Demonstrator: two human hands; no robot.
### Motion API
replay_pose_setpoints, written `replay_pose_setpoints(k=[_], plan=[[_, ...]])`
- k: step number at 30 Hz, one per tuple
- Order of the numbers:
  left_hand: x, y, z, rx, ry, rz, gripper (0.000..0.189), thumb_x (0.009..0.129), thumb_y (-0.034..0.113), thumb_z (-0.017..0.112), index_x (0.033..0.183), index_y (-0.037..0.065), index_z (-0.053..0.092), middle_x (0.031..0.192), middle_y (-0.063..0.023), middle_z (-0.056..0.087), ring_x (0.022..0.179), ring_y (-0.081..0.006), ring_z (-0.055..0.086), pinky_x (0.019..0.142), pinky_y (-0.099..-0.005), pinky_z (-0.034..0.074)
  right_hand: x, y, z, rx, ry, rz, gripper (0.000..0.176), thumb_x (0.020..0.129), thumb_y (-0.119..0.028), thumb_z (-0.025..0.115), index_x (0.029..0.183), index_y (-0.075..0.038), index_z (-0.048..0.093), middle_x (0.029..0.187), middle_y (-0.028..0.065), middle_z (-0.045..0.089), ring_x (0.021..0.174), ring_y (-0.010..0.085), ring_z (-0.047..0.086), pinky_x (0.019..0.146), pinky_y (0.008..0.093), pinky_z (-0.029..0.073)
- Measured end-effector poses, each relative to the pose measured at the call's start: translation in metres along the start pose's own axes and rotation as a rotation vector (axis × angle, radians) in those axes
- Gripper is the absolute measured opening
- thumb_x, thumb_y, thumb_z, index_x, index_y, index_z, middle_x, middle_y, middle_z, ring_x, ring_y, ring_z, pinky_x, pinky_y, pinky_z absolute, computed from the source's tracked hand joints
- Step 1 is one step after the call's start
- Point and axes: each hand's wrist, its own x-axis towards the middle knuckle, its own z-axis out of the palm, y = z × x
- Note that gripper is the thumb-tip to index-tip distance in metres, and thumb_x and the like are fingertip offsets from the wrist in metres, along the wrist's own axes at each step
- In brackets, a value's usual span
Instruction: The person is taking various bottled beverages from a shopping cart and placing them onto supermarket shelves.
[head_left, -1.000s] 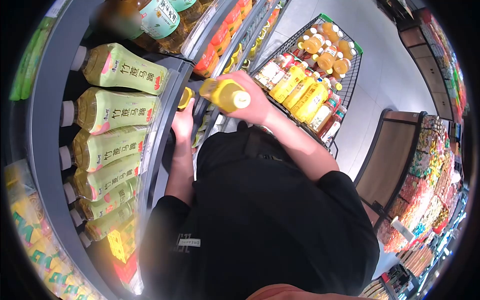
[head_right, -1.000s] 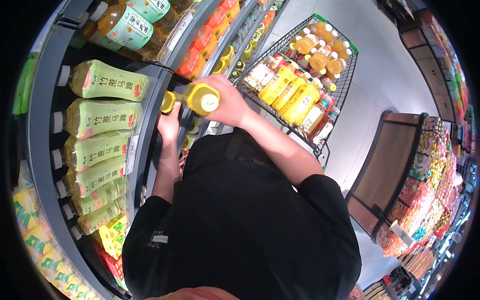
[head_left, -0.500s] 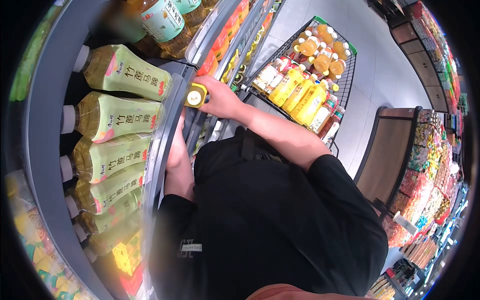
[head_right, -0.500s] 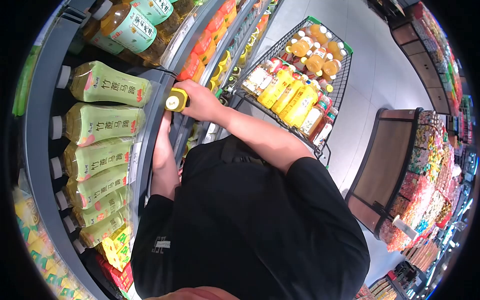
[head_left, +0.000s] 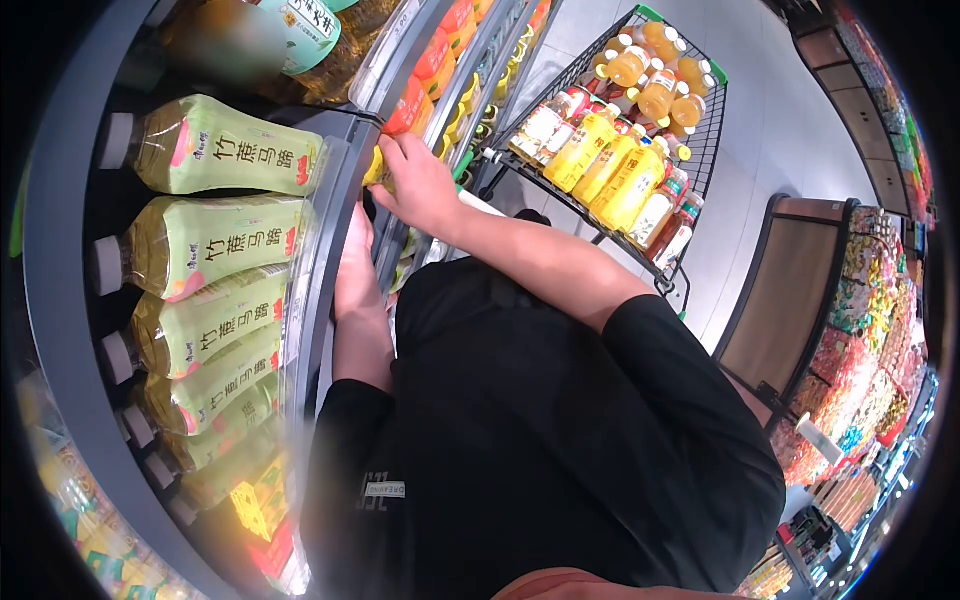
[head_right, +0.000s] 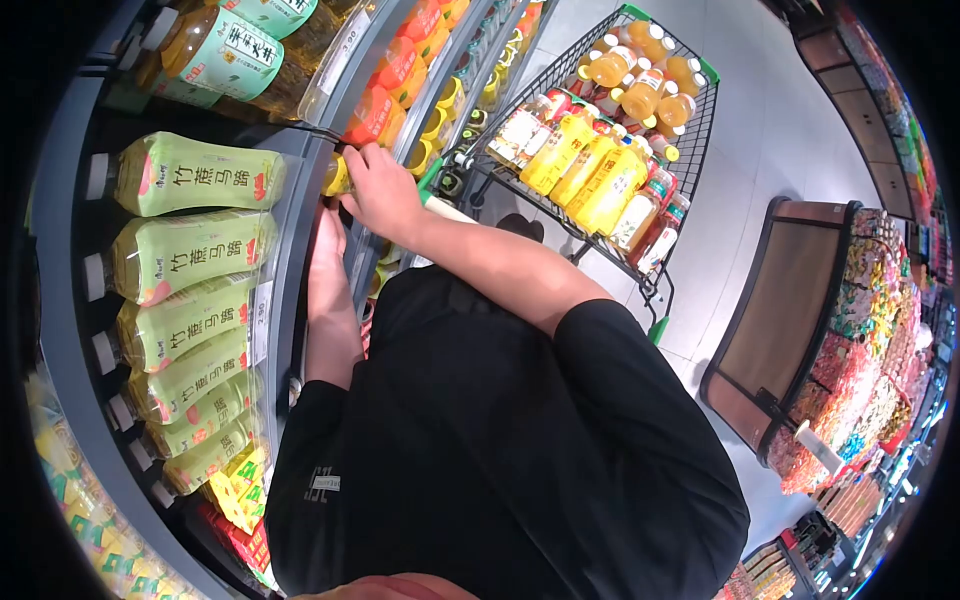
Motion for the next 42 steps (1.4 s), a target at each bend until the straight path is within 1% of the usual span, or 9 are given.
replay_pose_setpoints(k=[12, 16, 18, 24, 28, 29, 33, 38, 42], plan=[[-0.015, -0.009, 0.032, -0.528, -0.158, -0.273, 0.042, 0.098, 0.015, 0.063, 0.138, 0.006, 0.059, 0.13, -0.009, 0.064, 0.114, -0.0204, 0.062, 0.1, -0.0404, 0.052, -0.028, 0.027, -0.04, 0.13, -0.04, -0.057, 0.054, 0.084, -0.019, 0.079, 0.13, -0.004, 0.054, 0.112, 0.0158, 0.061, 0.102, 0.0338, 0.065, 0.083, 0.0433, 0.056], [-0.015, -0.016, 0.034, -0.56, -0.121, -0.3, 0.04, 0.097, 0.013, 0.063, 0.136, 0.006, 0.06, 0.128, -0.0085, 0.064, 0.111, -0.0195, 0.063, 0.098, -0.0405, 0.053, -0.069, 0.059, -0.107, 0.033, 0.075, 0.033, 0.032, 0.086, -0.014, 0.076, 0.112, -0.003, 0.062, 0.098, 0.0138, 0.065, 0.089, 0.0294, 0.067, 0.081, 0.0407, 0.056], [-0.025, 0.007, 0.037, -0.612, -0.063, -0.338, 0.031, 0.096, 0.007, 0.063, 0.126, 0.002, 0.065, 0.123, -0.0085, 0.067, 0.113, -0.0202, 0.064, 0.107, -0.0415, 0.048, -0.095, 0.09, -0.133, -0.019, 0.212, 0.267, 0.026, 0.087, -0.012, 0.076, 0.107, -0.003, 0.063, 0.095, 0.0123, 0.065, 0.089, 0.0262, 0.067, 0.08, 0.0389, 0.055], [-0.008, -0.028, 0.045, -0.639, -0.128, -0.311, 0.033, 0.095, 0.008, 0.061, 0.128, 0.005, 0.066, 0.128, -0.0059, 0.066, 0.118, -0.0174, 0.062, 0.108, -0.0428, 0.046, -0.164, 0.178, -0.203, -0.384, 0.48, 0.588, 0.036, 0.087, -0.016, 0.071, 0.115, 0.001, 0.058, 0.109, 0.0196, 0.061, 0.104, 0.0354, 0.062, 0.094, 0.0449, 0.05], [-0.006, -0.028, 0.05, -0.621, -0.07, -0.328, 0.031, 0.095, 0.006, 0.059, 0.125, 0.0, 0.065, 0.128, -0.0083, 0.065, 0.117, -0.0183, 0.061, 0.106, -0.0408, 0.048, -0.172, 0.203, -0.204, -0.444, 0.454, 0.763, 0.061, 0.085, -0.03, 0.078, 0.122, 0.01, 0.053, 0.115, 0.0288, 0.061, 0.112, 0.0403, 0.06, 0.099, 0.0457, 0.048], [-0.006, -0.024, 0.053, -0.622, -0.046, -0.339, 0.031, 0.095, 0.006, 0.059, 0.125, -0.001, 0.065, 0.127, -0.0091, 0.065, 0.117, -0.0187, 0.061, 0.106, -0.0405, 0.048, -0.171, 0.208, -0.202, -0.418, 0.41, 0.838, 0.075, 0.081, -0.039, 0.083, 0.123, 0.014, 0.051, 0.121, 0.0325, 0.06, 0.115, 0.0415, 0.062, 0.101, 0.0453, 0.05], [-0.01, -0.015, 0.056, -0.642, 0.015, -0.349, 0.03, 0.096, 0.006, 0.058, 0.123, -0.003, 0.065, 0.126, -0.0113, 0.065, 0.116, -0.0201, 0.062, 0.105, -0.0393, 0.049, -0.164, 0.231, -0.18, -0.078, 0.419, 1.111, 0.083, 0.078, -0.044, 0.086, 0.122, 0.015, 0.051, 0.122, 0.0328, 0.065, 0.111, 0.0401, 0.069, 0.097, 0.0438, 0.054], [-0.018, 0.004, 0.06, -0.606, 0.051, -0.41, 0.029, 0.099, 0.009, 0.055, 0.119, -0.009, 0.066, 0.123, -0.0144, 0.065, 0.116, -0.0217, 0.062, 0.106, -0.0382, 0.048, -0.158, 0.229, -0.175, -0.142, 0.377, 1.134, 0.08, 0.075, -0.04, 0.088, 0.123, 0.012, 0.052, 0.117, 0.0302, 0.07, 0.109, 0.0398, 0.071, 0.095, 0.0439, 0.056], [-0.025, 0.019, 0.06, -0.579, 0.034, -0.394, 0.032, 0.102, 0.01, 0.053, 0.119, -0.015, 0.063, 0.129, -0.0187, 0.061, 0.121, -0.0233, 0.06, 0.112, -0.0385, 0.046, -0.169, 0.237, -0.183, 0.291, 0.439, 1.107, 0.06, 0.083, -0.027, 0.085, 0.122, 0.01, 0.059, 0.116, 0.0209, 0.073, 0.102, 0.0277, 0.073, 0.089, 0.0371, 0.058]])
